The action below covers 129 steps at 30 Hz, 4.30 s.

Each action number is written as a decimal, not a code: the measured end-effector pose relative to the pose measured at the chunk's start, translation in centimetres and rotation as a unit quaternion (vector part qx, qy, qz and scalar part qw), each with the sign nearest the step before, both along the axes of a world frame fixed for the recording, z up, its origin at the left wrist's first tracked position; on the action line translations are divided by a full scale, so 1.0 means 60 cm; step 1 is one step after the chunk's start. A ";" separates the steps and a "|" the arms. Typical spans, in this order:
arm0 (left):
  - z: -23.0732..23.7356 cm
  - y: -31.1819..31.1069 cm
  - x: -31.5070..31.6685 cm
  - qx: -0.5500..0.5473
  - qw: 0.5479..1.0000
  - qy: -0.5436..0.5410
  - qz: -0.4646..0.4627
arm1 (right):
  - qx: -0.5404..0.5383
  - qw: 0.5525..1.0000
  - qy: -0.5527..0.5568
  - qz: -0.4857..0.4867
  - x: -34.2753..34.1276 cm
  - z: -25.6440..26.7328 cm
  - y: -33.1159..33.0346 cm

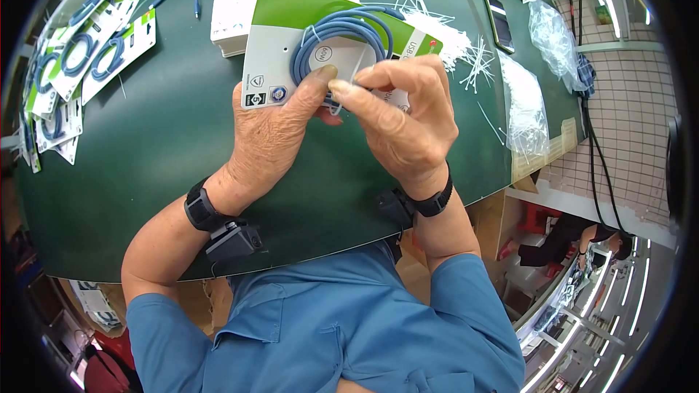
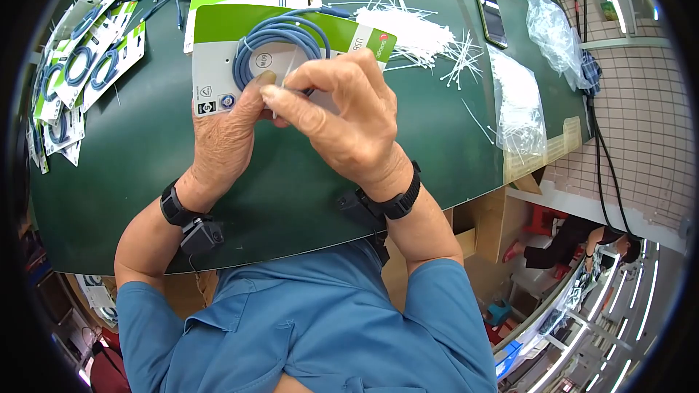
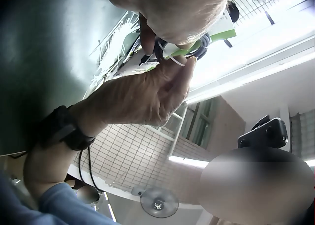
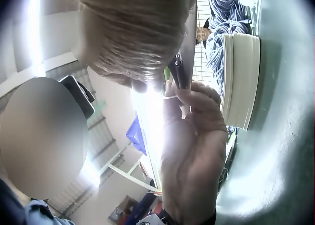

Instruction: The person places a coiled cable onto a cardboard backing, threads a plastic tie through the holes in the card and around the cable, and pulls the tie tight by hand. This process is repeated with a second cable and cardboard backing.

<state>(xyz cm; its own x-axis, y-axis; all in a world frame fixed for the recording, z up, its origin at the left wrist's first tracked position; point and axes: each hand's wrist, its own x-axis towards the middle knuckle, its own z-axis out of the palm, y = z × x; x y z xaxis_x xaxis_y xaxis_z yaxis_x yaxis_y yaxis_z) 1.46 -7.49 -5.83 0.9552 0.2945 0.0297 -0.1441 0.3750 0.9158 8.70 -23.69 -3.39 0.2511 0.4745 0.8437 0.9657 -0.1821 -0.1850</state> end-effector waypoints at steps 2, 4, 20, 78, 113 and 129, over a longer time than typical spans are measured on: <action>0.007 0.000 0.000 0.002 1.000 -0.006 0.003 | 0.000 1.000 0.002 0.007 -0.008 -0.001 -0.006; 0.017 -0.001 0.000 -0.003 1.000 -0.027 0.013 | 0.003 1.000 0.008 0.017 -0.016 -0.004 -0.011; 0.019 0.002 0.000 0.010 0.999 -0.046 0.027 | 0.021 1.000 -0.005 0.000 -0.019 -0.008 -0.009; -0.132 0.119 0.026 0.218 0.970 0.104 -0.004 | -0.053 0.997 0.010 -0.064 -0.012 -0.060 0.016; -0.035 0.095 -0.011 0.812 0.582 0.000 0.031 | 0.131 0.853 0.473 0.176 0.053 -0.063 -0.071; -0.063 0.087 0.023 0.456 0.878 0.142 0.040 | 0.178 0.733 0.517 0.404 0.074 -0.113 0.032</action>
<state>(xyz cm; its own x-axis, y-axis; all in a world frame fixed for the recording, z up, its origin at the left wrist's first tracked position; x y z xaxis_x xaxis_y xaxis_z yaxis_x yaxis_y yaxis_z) 2.84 -2.28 -9.58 0.9392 0.3394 0.0514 0.1469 -0.5328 0.8334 13.16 -21.75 -10.14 0.6022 0.6167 0.5070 0.0407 0.6105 -0.7910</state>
